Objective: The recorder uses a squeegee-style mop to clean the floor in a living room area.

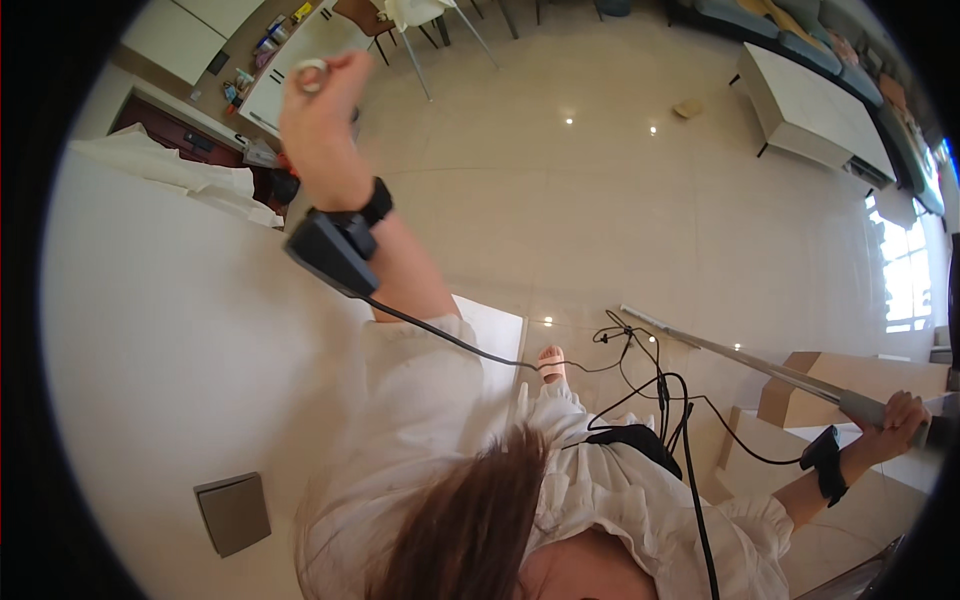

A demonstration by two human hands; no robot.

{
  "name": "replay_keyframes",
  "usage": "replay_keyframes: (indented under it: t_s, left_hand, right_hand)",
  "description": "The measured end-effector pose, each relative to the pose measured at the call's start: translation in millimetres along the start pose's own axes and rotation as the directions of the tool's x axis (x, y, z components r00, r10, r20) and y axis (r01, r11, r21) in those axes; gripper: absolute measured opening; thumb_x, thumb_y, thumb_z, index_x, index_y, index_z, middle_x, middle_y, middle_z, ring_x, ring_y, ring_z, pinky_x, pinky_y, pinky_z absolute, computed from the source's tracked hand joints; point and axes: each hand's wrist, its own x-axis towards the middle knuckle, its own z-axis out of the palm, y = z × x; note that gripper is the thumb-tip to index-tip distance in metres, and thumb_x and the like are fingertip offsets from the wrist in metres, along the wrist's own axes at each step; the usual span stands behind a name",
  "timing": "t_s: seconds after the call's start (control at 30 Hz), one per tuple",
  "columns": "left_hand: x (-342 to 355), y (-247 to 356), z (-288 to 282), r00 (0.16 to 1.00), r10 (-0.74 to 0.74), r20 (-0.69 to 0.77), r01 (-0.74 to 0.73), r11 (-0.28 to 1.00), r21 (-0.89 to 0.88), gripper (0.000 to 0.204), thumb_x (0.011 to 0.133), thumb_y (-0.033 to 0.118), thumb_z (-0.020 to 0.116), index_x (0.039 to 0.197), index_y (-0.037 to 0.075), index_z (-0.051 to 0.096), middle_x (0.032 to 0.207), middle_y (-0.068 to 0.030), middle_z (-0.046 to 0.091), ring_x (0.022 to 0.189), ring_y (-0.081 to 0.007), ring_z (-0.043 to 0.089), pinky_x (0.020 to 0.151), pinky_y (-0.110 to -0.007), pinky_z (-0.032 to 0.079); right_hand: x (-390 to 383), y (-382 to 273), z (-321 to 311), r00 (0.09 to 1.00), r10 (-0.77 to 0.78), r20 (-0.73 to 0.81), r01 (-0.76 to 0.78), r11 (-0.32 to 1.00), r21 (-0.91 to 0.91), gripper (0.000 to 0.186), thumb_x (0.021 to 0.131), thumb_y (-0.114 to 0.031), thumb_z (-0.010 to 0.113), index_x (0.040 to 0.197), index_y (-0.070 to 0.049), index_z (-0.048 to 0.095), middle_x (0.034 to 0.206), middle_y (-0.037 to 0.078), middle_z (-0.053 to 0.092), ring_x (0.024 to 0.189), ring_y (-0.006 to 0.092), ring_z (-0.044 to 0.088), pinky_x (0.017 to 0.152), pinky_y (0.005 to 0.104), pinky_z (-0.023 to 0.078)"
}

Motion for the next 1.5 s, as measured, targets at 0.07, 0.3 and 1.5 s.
replay_keyframes:
  t_s: [0.07, 0.3, 1.5]
  left_hand:
    - [-1, 17, 36, 1.0, -0.028, 0.0, 0.028, 0.997, -0.078, 0.024, 0.082, 0.007, 0.052, 0.096, 0.007, 0.033, 0.079, -0.0019, 0.046, 0.069, -0.0138, 0.05, 0.059, -0.028, 0.04]
    - [-1, 65, 136, 0.992, -0.13, -0.009, 0.118, 0.93, -0.347, 0.029, 0.081, 0.009, 0.052, 0.102, 0.01, 0.032, 0.085, -0.0005, 0.049, 0.074, -0.0137, 0.054, 0.061, -0.03, 0.042]
    - [9, 15, 150, 0.95, -0.245, 0.195, 0.295, 0.909, -0.296, 0.028, 0.083, 0.021, 0.06, 0.106, 0.01, 0.05, 0.092, -0.0039, 0.062, 0.077, -0.0143, 0.06, 0.061, -0.027, 0.047]
  right_hand:
    - [0, -1, -2, 1.0, 0.021, 0.017, -0.022, 0.999, 0.023, 0.031, 0.096, -0.016, 0.045, 0.067, -0.012, 0.036, 0.059, -0.003, 0.024, 0.05, 0.0074, 0.025, 0.046, 0.0201, 0.033]
    - [4, 4, -9, 1.0, -0.013, -0.027, 0.013, 0.999, -0.03, 0.034, 0.093, -0.01, 0.047, 0.061, -0.011, 0.034, 0.055, -0.003, 0.025, 0.048, 0.007, 0.024, 0.048, 0.0213, 0.025]
    - [-5, -6, 35, 0.99, -0.073, 0.119, 0.073, 0.997, 0.007, 0.029, 0.095, -0.012, 0.047, 0.067, -0.011, 0.037, 0.057, -0.003, 0.027, 0.048, 0.0064, 0.028, 0.049, 0.0221, 0.026]
